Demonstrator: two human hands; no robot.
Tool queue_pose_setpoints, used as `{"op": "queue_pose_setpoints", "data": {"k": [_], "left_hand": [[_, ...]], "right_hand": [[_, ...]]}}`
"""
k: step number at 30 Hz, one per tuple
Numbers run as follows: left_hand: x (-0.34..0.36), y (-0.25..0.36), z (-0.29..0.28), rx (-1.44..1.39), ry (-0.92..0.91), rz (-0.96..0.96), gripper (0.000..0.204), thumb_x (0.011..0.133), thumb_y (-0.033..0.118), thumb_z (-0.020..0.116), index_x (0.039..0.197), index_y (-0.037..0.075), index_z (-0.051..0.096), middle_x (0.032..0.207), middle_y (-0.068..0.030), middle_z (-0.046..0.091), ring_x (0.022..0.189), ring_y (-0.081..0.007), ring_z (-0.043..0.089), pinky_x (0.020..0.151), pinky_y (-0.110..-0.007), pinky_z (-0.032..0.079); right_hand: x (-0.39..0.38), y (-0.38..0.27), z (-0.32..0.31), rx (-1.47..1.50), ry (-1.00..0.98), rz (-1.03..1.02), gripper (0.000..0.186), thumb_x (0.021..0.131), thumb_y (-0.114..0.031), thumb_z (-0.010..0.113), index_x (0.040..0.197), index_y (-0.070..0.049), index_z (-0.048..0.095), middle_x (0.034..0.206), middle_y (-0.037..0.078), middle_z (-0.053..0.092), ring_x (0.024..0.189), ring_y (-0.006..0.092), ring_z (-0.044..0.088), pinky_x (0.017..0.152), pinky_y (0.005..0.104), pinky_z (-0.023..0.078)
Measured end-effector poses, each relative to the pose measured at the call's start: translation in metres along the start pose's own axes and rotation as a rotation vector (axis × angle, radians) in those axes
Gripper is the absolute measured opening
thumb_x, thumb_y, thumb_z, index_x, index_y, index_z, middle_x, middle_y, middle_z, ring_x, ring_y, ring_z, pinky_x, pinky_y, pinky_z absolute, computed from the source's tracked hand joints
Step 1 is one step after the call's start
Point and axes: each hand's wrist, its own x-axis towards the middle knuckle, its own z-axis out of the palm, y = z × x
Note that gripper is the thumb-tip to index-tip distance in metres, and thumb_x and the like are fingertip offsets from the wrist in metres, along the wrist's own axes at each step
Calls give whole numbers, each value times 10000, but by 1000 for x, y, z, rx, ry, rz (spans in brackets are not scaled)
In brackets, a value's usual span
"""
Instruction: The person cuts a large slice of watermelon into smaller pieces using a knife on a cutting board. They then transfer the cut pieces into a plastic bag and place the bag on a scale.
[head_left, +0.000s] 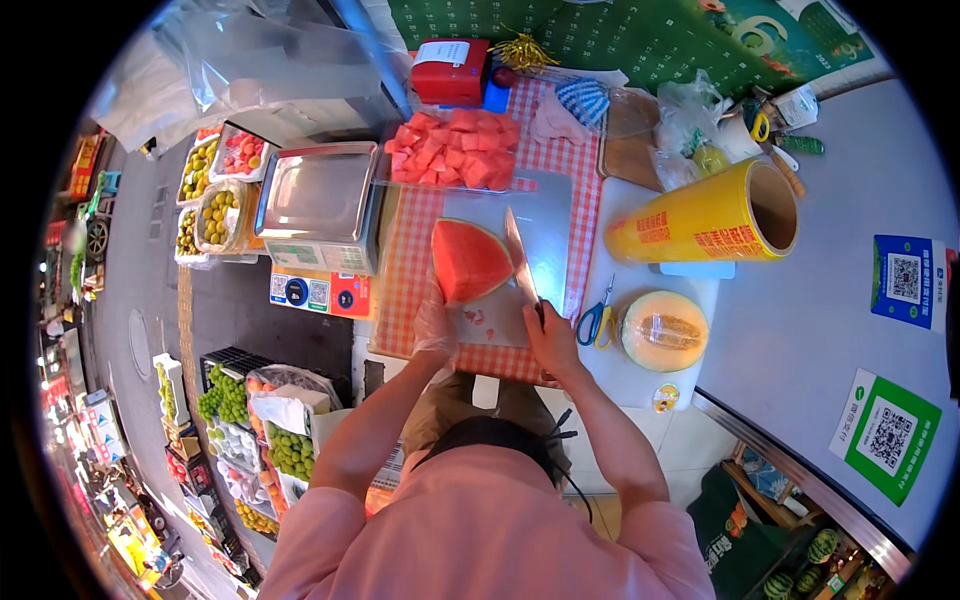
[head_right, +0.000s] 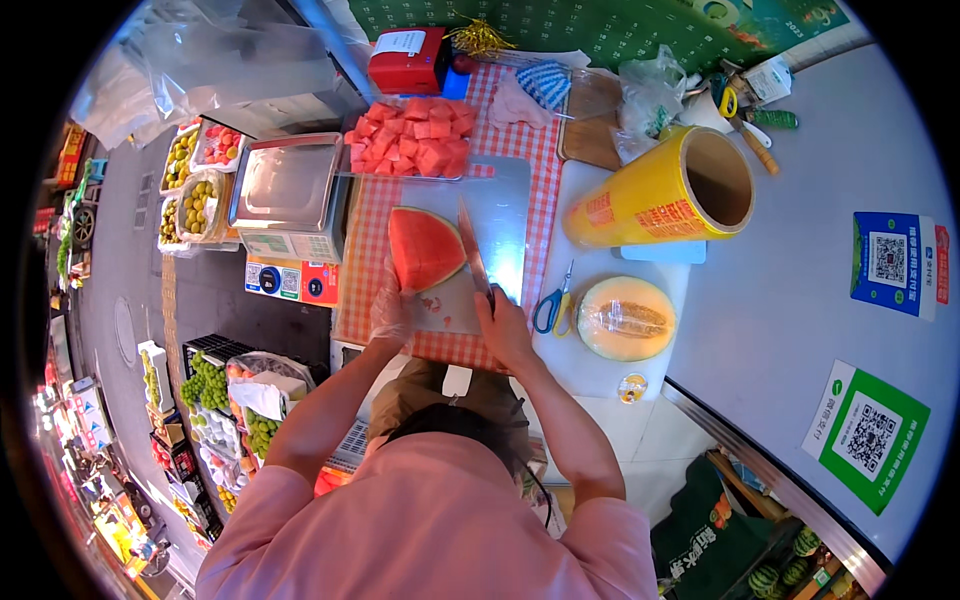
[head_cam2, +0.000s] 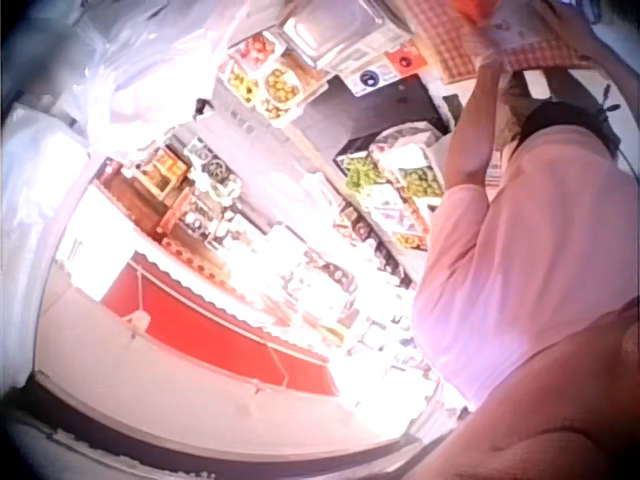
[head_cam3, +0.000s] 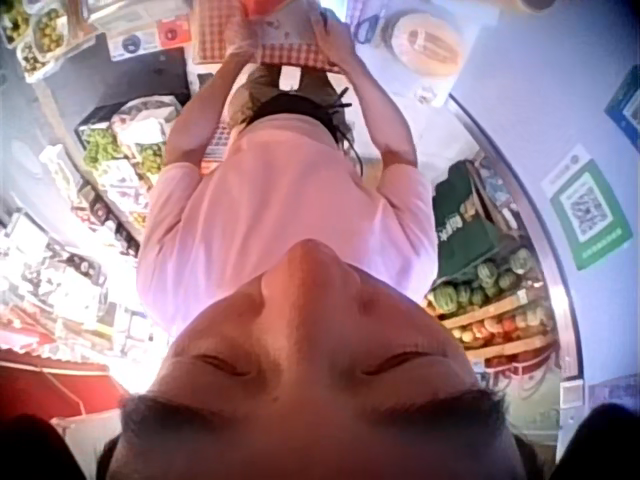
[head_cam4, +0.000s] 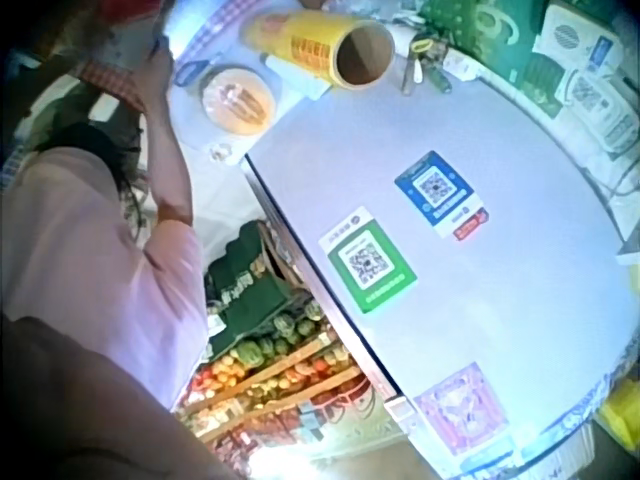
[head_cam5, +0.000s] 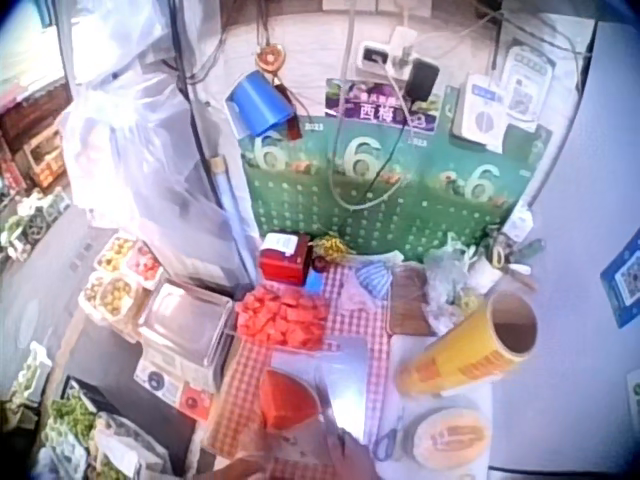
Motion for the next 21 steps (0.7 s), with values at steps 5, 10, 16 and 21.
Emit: {"op": "queue_pose_setpoints", "data": {"k": [5,10,16,21], "left_hand": [[0,-11,10,-29,89,151,684,905,282,541,1498,95,255,1063,-239,643,980,-426,616,864,-495,469],[0,5,-1,-75,-25,88,677,922,190,491,1528,134,193,1175,-232,620,1080,-439,579,899,-505,450],[0,-1,0,-42,-24,75,650,929,215,500,1511,115,228,1108,-241,634,1034,-443,590,870,-512,455],[2,-2,3,-36,4,97,593,937,215,499,1476,87,287,1072,-241,639,1012,-443,596,856,-511,458]], "right_hand": [[4,5,1,13,-3,2,377,990,-330,484,1042,40,538,882,296,633,877,484,612,736,509,482],[13,24,26,71,59,-103,363,988,-308,495,1013,50,546,877,288,627,850,464,608,733,482,479],[18,36,54,117,28,-66,360,985,-301,506,957,55,550,800,245,617,740,387,608,688,447,472],[16,40,56,245,-65,43,399,972,-321,510,953,74,557,896,320,619,915,510,581,792,501,466]]}}
